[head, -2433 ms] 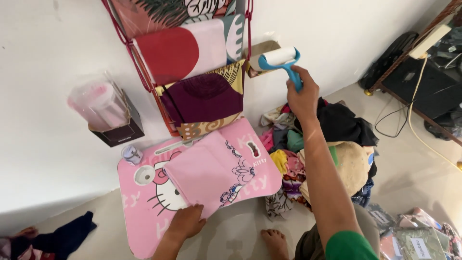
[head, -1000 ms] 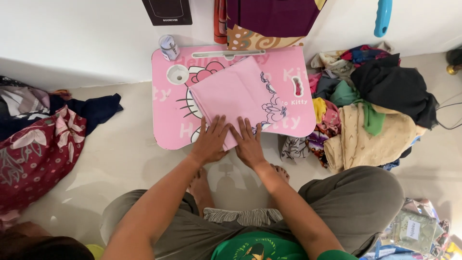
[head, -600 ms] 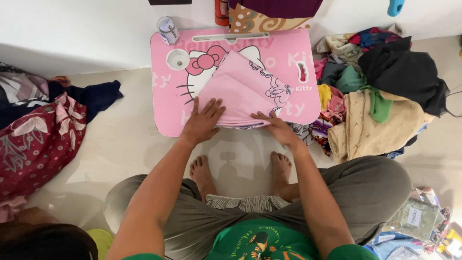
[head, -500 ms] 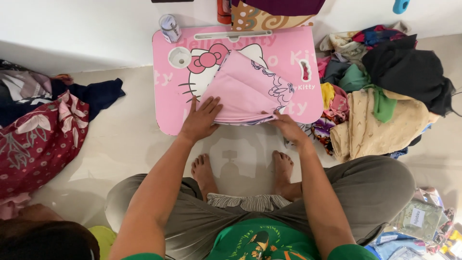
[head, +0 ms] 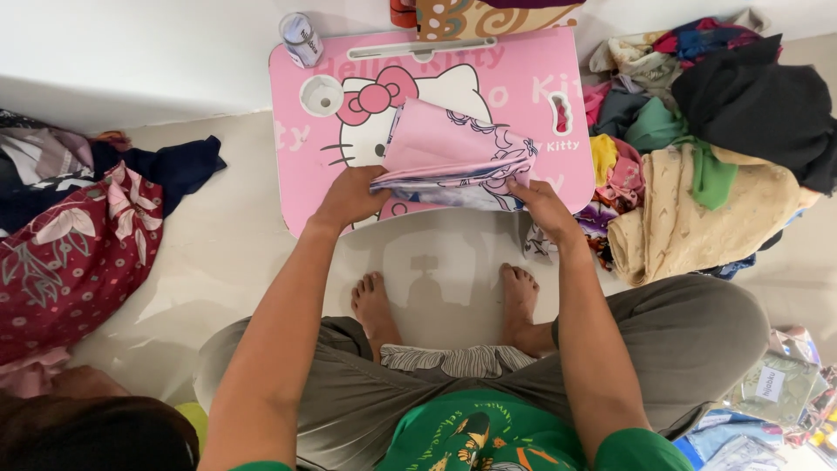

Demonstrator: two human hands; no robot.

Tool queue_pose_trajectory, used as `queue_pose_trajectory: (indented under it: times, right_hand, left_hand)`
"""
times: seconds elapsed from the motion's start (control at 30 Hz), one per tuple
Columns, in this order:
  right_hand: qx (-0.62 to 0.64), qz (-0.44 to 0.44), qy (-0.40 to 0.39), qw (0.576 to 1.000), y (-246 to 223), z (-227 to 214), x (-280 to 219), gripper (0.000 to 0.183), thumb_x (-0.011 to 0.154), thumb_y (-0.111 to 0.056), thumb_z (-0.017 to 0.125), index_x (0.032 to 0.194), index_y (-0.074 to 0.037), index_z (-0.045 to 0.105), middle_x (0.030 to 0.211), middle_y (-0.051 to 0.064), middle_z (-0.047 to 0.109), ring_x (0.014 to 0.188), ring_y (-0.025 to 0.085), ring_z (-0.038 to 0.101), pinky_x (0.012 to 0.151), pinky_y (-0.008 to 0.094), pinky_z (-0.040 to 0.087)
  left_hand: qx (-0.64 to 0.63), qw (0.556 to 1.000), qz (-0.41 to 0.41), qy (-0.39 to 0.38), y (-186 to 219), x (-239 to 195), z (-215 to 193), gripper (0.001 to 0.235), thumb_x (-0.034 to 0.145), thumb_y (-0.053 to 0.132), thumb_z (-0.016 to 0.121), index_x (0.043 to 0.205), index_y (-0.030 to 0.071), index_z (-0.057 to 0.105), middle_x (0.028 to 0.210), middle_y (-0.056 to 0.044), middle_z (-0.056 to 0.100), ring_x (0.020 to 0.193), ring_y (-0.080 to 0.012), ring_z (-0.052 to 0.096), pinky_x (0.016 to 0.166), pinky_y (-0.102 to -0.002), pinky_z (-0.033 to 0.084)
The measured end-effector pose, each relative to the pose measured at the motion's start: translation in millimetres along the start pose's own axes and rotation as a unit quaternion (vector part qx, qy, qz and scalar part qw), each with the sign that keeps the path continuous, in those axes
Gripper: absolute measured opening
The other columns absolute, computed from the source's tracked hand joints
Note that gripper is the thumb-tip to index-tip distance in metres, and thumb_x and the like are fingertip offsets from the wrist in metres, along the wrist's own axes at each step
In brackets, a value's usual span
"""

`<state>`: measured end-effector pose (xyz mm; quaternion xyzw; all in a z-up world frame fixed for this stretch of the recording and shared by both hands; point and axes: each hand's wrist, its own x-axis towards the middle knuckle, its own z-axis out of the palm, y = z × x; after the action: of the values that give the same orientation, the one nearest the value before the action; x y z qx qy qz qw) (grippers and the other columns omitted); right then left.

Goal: The person sits on the floor and uses a lint roller to clean a pink cloth on a Hello Kitty tray. They then fold the cloth, place it into a clear plastic bag, and seal the bag. Finally, they pick up a pile of other clothes from the floor.

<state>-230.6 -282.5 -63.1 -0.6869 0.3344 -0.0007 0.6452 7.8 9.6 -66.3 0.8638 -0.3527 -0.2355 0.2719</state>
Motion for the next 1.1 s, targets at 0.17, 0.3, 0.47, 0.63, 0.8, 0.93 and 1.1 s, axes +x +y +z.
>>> queue_pose_trajectory:
  times: [0.17,0.3,0.47,0.63,0.8,0.93,1.1]
  right_hand:
    - [0.012,-0.022,0.001,1.000,5.1,-2.1,14.0,0.033,0.104,-0.037,0.065,0.107,-0.006,0.077,0.094,0.006,0.067,0.094,0.020,0.060,0.098,0.037,0.046]
    - [0.083,-0.046,0.030,0.995,0.0,-4.4,16.0,0.025,0.103,-0.029,0.068,0.097,-0.006,0.076,0.077,0.002,0.062,0.074,0.014,0.062,0.074,0.029,0.054]
    - [0.152,-0.076,0.055,0.984,-52.0,-16.0,-3.0,0.022,0.099,-0.023,0.074,0.087,-0.005,0.072,0.065,0.003,0.059,0.058,0.013,0.062,0.059,0.026,0.051]
    - [0.198,-0.128,0.085,0.968,-116.8,-21.2,-14.1,0.014,0.094,-0.011,0.076,0.083,-0.006,0.071,0.061,0.002,0.057,0.053,0.011,0.062,0.053,0.024,0.051]
    - [0.188,-0.092,0.041,0.977,-128.8,-15.1,41.2,0.016,0.099,-0.010,0.065,0.111,0.000,0.071,0.099,0.002,0.072,0.082,0.006,0.064,0.074,0.017,0.051]
    - [-0.026,-0.108,0.132,0.985,-45.3,-14.0,106.0,0.042,0.098,-0.025,0.063,0.135,-0.005,0.062,0.111,0.009,0.071,0.097,0.016,0.064,0.079,0.025,0.052]
    - [-0.167,-0.356,0.187,0.900,3.0,8.9,58.5,0.046,0.097,-0.005,0.072,0.141,-0.002,0.061,0.141,0.028,0.056,0.131,0.053,0.049,0.109,0.065,0.038]
  left_hand:
    - [-0.042,0.999,0.006,0.019,21.6,-1.9,-15.8,0.027,0.083,0.027,0.069,0.107,0.019,0.076,0.087,-0.015,0.074,0.090,-0.0424,0.072,0.083,-0.052,0.054]
    - [-0.162,0.986,-0.011,0.046,34.3,-0.8,-24.6,0.017,0.081,0.022,0.068,0.094,0.014,0.076,0.071,-0.011,0.069,0.070,-0.0295,0.070,0.073,-0.043,0.054]
    - [-0.251,0.965,0.008,0.078,80.5,-6.8,-70.6,0.010,0.082,0.019,0.066,0.081,0.017,0.075,0.061,0.003,0.059,0.060,-0.0109,0.055,0.061,-0.029,0.047]
    - [-0.360,0.922,0.020,0.139,113.7,0.8,-106.8,0.015,0.087,0.015,0.069,0.072,0.014,0.067,0.053,0.005,0.050,0.051,-0.0055,0.048,0.049,-0.020,0.037]
    - [-0.330,0.922,0.051,0.196,81.4,40.8,-86.3,0.024,0.100,0.017,0.064,0.112,-0.003,0.063,0.079,-0.002,0.064,0.063,-0.0056,0.049,0.056,-0.020,0.042]
    - [-0.160,0.955,0.061,0.242,29.8,43.4,-43.9,0.045,0.099,0.021,0.065,0.137,0.004,0.048,0.113,-0.013,0.069,0.098,-0.0240,0.069,0.082,-0.033,0.056]
    - [0.260,0.949,0.154,0.084,30.7,-9.2,-5.4,0.056,0.107,0.040,0.045,0.154,0.010,0.046,0.164,-0.020,0.033,0.154,-0.0379,0.026,0.120,-0.057,0.029]
